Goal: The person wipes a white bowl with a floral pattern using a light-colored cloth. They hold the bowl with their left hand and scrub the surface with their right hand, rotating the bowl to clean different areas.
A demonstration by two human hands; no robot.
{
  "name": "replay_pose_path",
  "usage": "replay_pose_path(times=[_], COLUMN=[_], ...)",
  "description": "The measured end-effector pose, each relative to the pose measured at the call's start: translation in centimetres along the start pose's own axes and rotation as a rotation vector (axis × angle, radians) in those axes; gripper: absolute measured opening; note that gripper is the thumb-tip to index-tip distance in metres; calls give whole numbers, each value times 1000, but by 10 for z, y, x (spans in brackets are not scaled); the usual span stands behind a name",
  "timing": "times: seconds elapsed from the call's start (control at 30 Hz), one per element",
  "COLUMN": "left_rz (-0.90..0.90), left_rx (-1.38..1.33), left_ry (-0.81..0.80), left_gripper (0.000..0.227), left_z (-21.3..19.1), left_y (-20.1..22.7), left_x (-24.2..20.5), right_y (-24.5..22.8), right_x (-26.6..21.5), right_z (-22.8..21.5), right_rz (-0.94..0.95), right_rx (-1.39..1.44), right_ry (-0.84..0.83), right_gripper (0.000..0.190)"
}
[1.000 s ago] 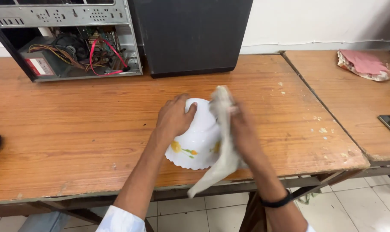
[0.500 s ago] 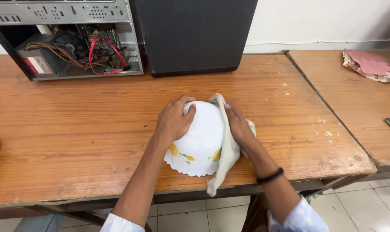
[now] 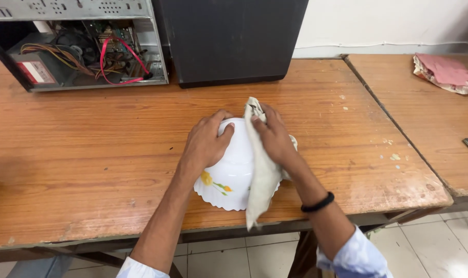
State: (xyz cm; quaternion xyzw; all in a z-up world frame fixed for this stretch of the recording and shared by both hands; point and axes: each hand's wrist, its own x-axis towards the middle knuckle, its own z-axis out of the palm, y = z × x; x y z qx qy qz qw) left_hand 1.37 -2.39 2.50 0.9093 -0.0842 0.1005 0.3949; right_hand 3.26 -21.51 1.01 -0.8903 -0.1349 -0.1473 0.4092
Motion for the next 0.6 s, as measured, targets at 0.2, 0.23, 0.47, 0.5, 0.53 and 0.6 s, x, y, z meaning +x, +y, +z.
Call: replay_pose_path(times=[0.2, 0.23, 0.47, 0.5, 0.53, 0.6], left_rz=[-34, -33, -166, -197, -195, -174], left_rx=[-36, -37, 481, 563, 565, 476], left_ry=[-36, -37, 224, 256, 259, 157], left_gripper=[39, 39, 52, 54, 54, 78], left_z=[-5, -7, -7, -3, 6, 24], left_y=[3, 4, 22, 22, 23, 23], left_x=[3, 3, -8, -7, -9, -12], right_y=[36, 38, 32, 30, 30, 31], right_x=[-14, -22, -74, -76, -77, -79], right_z=[6, 6, 9, 9, 11, 14], right_rz=[246, 247, -18, -49, -51, -10], right_rx=[425, 424, 99, 60, 62, 56], right_ry=[-132, -130, 112, 125, 127, 127], right_gripper=[58, 58, 62, 63, 63, 63])
